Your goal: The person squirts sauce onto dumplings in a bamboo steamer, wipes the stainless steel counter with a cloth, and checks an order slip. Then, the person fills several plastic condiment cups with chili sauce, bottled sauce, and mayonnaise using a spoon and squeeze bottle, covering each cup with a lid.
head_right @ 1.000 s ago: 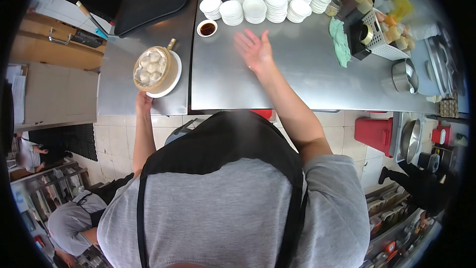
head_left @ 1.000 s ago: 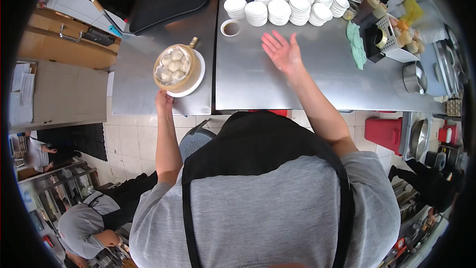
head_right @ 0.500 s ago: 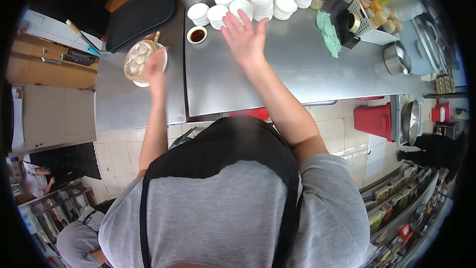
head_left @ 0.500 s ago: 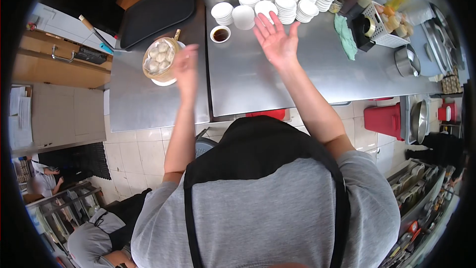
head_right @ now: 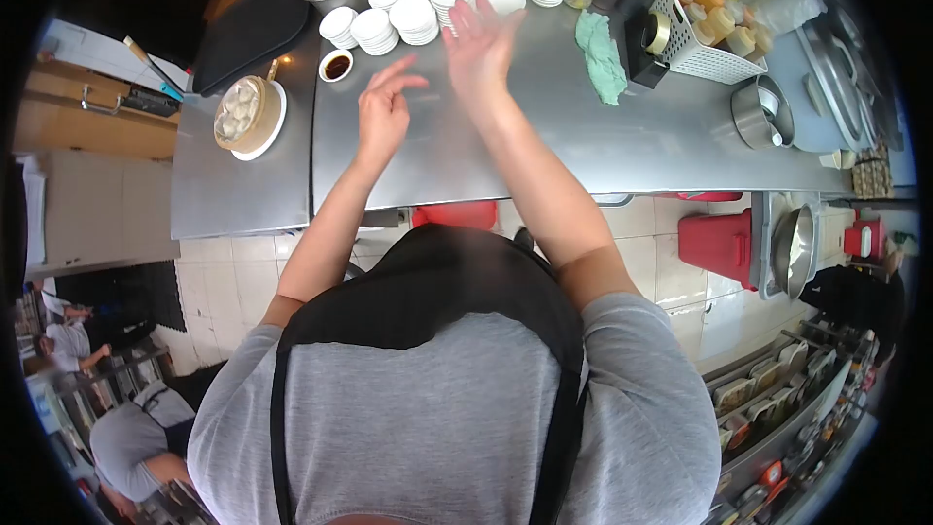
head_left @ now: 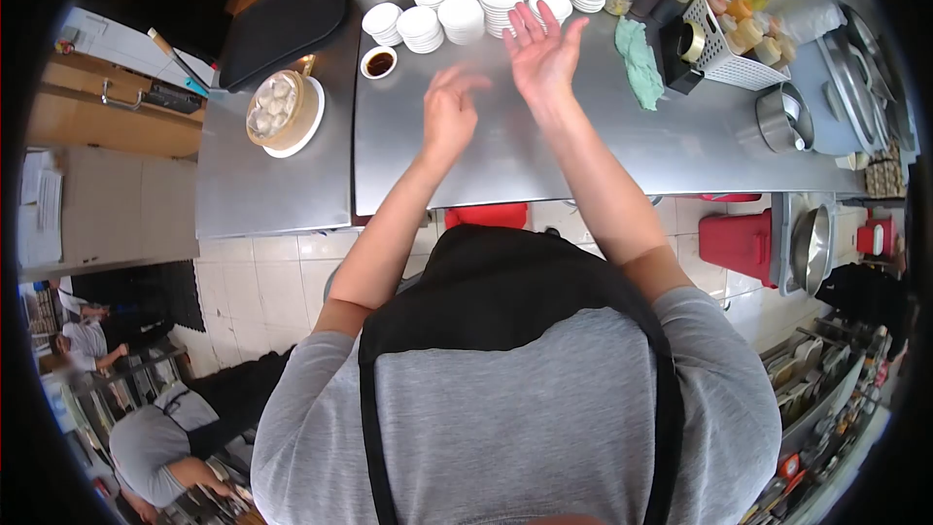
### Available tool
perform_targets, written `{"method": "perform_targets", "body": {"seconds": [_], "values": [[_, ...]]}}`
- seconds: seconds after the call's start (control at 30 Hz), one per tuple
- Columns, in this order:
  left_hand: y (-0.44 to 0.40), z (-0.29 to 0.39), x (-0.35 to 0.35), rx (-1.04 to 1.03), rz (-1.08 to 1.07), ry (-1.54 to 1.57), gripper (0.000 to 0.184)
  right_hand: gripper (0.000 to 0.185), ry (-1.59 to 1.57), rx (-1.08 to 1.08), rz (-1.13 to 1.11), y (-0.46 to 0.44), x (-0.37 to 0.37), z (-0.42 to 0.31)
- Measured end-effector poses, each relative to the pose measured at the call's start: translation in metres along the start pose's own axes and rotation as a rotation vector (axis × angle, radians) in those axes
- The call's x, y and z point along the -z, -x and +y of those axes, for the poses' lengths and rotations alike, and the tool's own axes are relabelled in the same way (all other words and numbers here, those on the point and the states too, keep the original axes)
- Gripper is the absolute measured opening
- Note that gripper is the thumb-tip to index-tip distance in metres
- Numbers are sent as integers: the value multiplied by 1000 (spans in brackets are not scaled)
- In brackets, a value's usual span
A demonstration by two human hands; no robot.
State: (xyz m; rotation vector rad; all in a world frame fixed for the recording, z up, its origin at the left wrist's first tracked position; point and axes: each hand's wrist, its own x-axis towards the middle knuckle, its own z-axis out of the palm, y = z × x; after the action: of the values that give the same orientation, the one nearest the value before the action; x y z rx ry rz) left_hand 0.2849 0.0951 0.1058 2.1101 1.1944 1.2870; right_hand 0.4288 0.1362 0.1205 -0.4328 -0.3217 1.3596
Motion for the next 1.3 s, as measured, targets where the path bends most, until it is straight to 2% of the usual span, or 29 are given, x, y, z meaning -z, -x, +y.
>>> {"method": "perform_targets", "body": {"seconds": [0.03,0.07,0.1,0.2,0.23,0.3,0.33,0.4,0.43,0.5,0.57,0.6,0.7,0.77,0.8,0.87,0.93,1.0,1.07,1.13,1.2,1.27,1.3], "values": [[-1,-1,-8,34,86,-112,29,85,57,6,-3,-5,10,-13],[0,-4,-13,80,110,-117,16,77,94,-9,8,-9,20,-28],[4,-5,-13,99,119,-131,16,77,92,-35,4,-16,38,-43],[22,-8,-2,194,87,-365,20,53,1317,336,-109,-57,119,-87],[34,-7,3,217,99,-385,20,46,1655,517,-140,-74,155,-100],[60,2,17,312,252,-266,24,41,2297,648,-44,-93,212,-119],[74,10,26,421,280,-200,26,41,2284,645,-75,-99,231,-124],[107,18,44,582,342,-112,27,42,2457,478,-50,-103,255,-126],[127,15,55,561,383,-121,27,42,2448,471,-82,-100,255,-119],[160,20,76,704,459,-177,23,50,2347,530,-376,-84,251,-96],[172,37,87,775,544,-113,22,44,2251,615,-700,-38,234,-46],[178,47,88,840,619,-38,22,44,1958,570,-834,-3,229,-16],[177,59,86,809,683,17,22,40,1419,-8,-1031,108,160,28],[169,66,83,804,695,12,23,38,1363,-205,-1127,154,142,52],[165,65,83,784,675,-3,23,38,1357,-204,-1143,158,138,51],[163,64,83,763,639,-70,21,37,780,-792,-888,163,129,49],[163,63,87,746,657,-102,21,35,720,-850,-730,144,131,30],[166,63,90,752,660,-103,22,35,725,-880,-692,116,108,-33],[168,61,91,755,674,-58,23,35,1024,-565,-692,91,101,-78],[164,56,95,746,618,-41,24,35,1268,-146,-803,72,89,-117],[149,57,97,730,607,-34,26,39,1565,67,-948,50,115,-124],[132,43,106,742,549,-102,25,47,1998,168,-1047,23,154,-112],[116,43,111,707,545,-162,24,52,2070,225,-1047,11,176,-101]]}}
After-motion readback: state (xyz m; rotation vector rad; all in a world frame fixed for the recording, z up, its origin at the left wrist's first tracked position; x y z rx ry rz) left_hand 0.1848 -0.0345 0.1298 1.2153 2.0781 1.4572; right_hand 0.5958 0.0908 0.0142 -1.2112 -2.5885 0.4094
